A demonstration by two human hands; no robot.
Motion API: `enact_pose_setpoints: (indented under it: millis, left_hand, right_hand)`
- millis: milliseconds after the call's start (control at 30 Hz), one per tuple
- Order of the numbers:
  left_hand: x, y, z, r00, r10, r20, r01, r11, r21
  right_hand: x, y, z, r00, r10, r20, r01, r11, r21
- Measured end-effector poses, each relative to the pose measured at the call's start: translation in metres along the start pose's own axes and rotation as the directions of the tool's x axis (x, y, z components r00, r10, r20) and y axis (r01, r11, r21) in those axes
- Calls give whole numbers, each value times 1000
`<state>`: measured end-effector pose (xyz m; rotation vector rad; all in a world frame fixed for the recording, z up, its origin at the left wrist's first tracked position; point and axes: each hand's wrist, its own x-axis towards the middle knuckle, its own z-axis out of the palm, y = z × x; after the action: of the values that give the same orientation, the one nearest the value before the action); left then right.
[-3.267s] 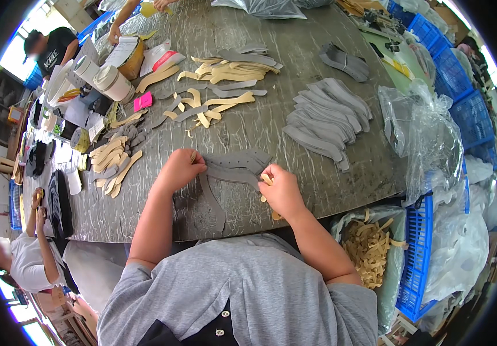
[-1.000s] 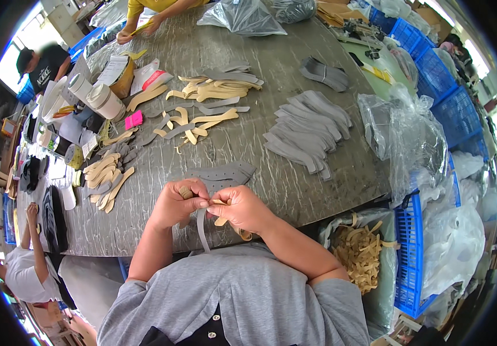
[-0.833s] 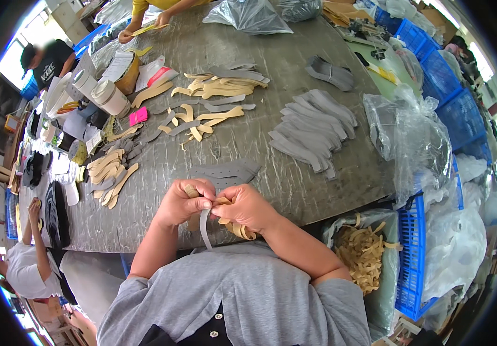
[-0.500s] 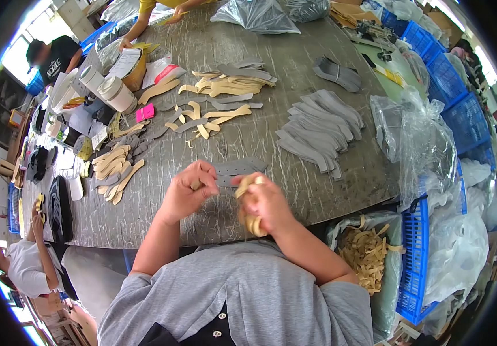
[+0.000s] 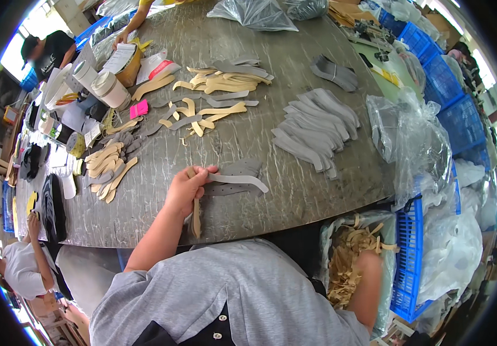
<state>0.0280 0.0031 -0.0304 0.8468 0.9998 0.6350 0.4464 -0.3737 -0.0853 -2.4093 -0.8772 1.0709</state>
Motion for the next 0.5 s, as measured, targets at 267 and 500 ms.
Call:
enact_pose_setpoints:
  millis: [267, 500]
  left_hand:
    - [-21, 9, -11, 991, 112, -74, -113, 994, 0]
    - [-40, 20, -17, 961, 179, -212, -128, 964, 233]
  right_hand:
    - [3, -224, 79, 858, -465, -218, 484, 589, 647]
    - [35, -305, 134, 855, -516, 57, 253, 509, 823]
